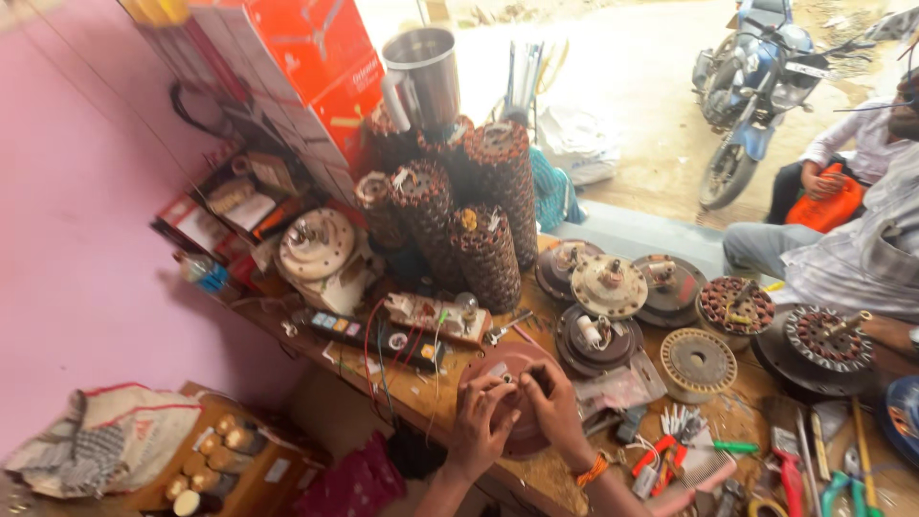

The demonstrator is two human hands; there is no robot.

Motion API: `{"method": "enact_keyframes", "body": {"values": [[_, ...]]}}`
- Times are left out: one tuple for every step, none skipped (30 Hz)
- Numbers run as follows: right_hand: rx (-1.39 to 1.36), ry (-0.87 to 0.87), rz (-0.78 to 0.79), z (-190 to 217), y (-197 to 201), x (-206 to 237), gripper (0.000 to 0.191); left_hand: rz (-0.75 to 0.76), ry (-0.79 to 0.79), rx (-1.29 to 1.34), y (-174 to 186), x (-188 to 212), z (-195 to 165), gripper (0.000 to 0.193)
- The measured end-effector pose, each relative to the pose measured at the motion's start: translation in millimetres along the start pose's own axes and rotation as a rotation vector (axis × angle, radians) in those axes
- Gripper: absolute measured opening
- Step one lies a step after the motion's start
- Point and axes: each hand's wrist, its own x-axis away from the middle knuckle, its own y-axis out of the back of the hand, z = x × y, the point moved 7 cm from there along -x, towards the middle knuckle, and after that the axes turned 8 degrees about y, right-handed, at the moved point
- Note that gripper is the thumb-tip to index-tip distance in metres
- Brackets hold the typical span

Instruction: The person works on a reddish-brown circular electrical component, likely a fan motor housing, using a screwdriver to adjust internal parts and wires. They also handle a small white plastic piece and a metal component, manipulating them with their hands and tools on a cluttered workbench.

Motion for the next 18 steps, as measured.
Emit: {"method": "enact_keyframes", "body": {"values": [[0.02,-0.027,-0.027,2,1,2,0.011,-0.019,0.015,-0.028,-3,-2,1,0.042],[0.041,-0.059,-0.053,2,3,3,0.012,-0.038,0.034,-0.055,-6,-3,2,0.041],[0.028,-0.04,-0.044,5,2,3,0.012,-0.059,0.056,-0.081,-10,-4,3,0.041],[0.018,-0.022,-0.035,8,3,3,0.013,-0.085,0.053,-0.106,-13,-5,2,0.04],[0.007,-0.005,-0.027,10,4,2,0.013,-0.109,0.049,-0.13,-15,-5,1,0.04],[0.035,-0.013,-0.031,11,7,2,0.014,-0.134,0.047,-0.154,-17,-5,-1,0.04],[0.063,-0.018,-0.033,11,9,2,0.014,-0.149,0.056,-0.183,-20,-5,-2,0.039],[0.091,-0.023,-0.038,11,12,1,0.014,-0.162,0.063,-0.212,-23,-5,-4,0.039],[0.058,-0.028,-0.048,11,14,0,0.014,-0.177,0.07,-0.241,-25,-5,-6,0.039],[0.023,-0.033,-0.057,11,16,-1,0.014,-0.17,0.084,-0.273,-29,-5,-8,0.04],[-0.011,-0.038,-0.066,10,17,-1,0.014,-0.162,0.099,-0.305,-33,-4,-10,0.042],[0.016,-0.042,-0.066,9,19,-3,0.014,-0.154,0.115,-0.335,-36,-4,-12,0.044],[0.044,-0.046,-0.066,7,20,-4,0.014,-0.143,0.154,-0.303,-40,-3,-12,0.047],[0.074,-0.05,-0.068,5,22,-6,0.014,-0.132,0.192,-0.27,-43,-3,-12,0.051],[0.108,-0.041,-0.072,3,23,-8,0.015,-0.119,0.23,-0.236,-47,-3,-12,0.054],[0.144,-0.033,-0.074,1,24,-10,0.016,-0.121,0.249,-0.256,-49,-3,-13,0.054],[0.181,-0.026,-0.075,-1,26,-11,0.017,-0.122,0.268,-0.273,-52,-3,-13,0.054],[0.173,-0.039,-0.054,-4,25,-13,0.017,-0.121,0.286,-0.29,-54,-4,-14,0.055]]}}
